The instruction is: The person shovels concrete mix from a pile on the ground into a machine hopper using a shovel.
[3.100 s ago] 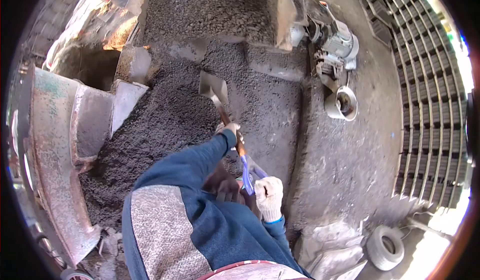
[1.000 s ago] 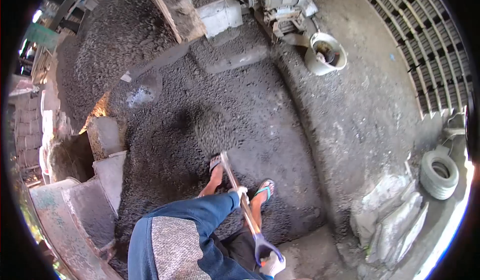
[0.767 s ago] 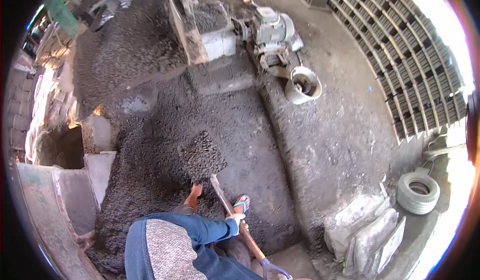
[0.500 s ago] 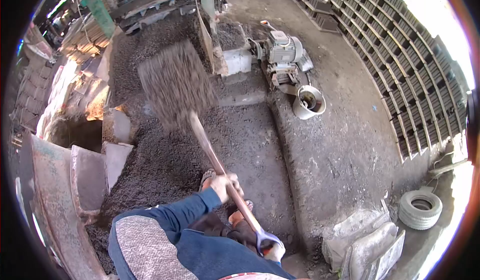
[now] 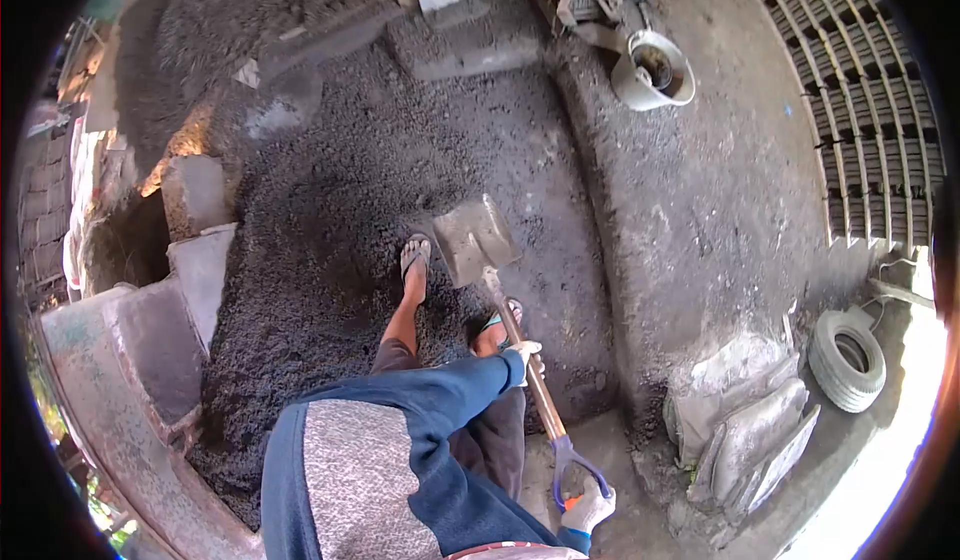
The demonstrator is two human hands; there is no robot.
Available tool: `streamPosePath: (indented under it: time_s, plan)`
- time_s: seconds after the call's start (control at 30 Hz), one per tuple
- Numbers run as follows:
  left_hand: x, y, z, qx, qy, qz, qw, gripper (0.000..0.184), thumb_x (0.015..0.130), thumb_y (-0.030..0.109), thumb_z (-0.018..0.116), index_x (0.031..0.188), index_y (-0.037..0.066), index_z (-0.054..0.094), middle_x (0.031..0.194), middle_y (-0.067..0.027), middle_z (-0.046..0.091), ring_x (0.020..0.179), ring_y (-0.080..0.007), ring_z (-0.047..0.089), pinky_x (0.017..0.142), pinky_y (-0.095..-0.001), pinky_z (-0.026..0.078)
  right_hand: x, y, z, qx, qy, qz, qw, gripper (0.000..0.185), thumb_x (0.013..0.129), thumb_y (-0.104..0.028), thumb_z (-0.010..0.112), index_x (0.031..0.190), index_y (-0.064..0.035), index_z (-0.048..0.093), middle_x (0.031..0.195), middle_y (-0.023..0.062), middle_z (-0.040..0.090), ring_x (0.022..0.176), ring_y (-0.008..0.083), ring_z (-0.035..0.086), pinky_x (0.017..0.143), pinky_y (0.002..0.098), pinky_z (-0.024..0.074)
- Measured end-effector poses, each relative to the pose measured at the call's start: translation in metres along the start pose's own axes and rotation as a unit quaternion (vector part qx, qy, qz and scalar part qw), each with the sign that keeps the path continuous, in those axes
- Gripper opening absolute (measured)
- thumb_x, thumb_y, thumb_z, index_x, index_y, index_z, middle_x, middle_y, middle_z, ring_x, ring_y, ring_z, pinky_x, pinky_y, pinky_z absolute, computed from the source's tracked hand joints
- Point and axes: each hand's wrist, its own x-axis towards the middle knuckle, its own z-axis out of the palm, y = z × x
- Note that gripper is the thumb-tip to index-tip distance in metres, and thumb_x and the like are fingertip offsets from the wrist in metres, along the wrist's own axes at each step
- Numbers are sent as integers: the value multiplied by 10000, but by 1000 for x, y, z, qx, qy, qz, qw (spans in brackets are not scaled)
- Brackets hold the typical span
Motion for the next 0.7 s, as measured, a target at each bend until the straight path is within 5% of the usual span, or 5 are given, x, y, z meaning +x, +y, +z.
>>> streamPosePath:
  time_s: [0.4,0.43,0.47,0.67,0.7]
  plan:
    - [-35,346,-60,168,95,173,966,492,892,616,611,889,125,577,737,-59,589,644,-280,601,696,-472,553,-66,-105,380,150,-318,12,936,69,863,-69,659,857,-12,620,625,68,595,466,195,569,481,311,495]
    - [11,386,-121,173,-67,116,976,499,882,645,614,926,149,585,793,-48,615,723,-293,638,691,-480,548,-78,-109,401,162,-325,40,931,97,869,-83,658,819,-16,608,621,65,587,479,192,564,481,320,495]
    - [-53,393,-122,115,-99,137,979,247,1006,384,543,976,140,538,781,-64,609,666,-198,602,573,-395,503,-88,-112,420,173,-332,67,925,136,875,-98,657,782,-19,597,617,61,578,492,189,558,480,328,496]
    - [-190,363,-265,5,176,218,960,197,910,233,585,771,118,505,642,-49,466,627,-220,541,586,-448,425,-176,-137,533,332,-382,152,849,17,883,-48,657,893,-53,644,724,31,608,539,145,556,496,298,477]
    - [-179,349,-335,214,215,269,914,194,896,255,571,778,115,506,642,-65,474,627,-241,531,587,-454,402,-182,-133,562,322,-404,160,841,8,883,-50,653,890,-47,652,722,30,609,533,141,552,491,297,468]
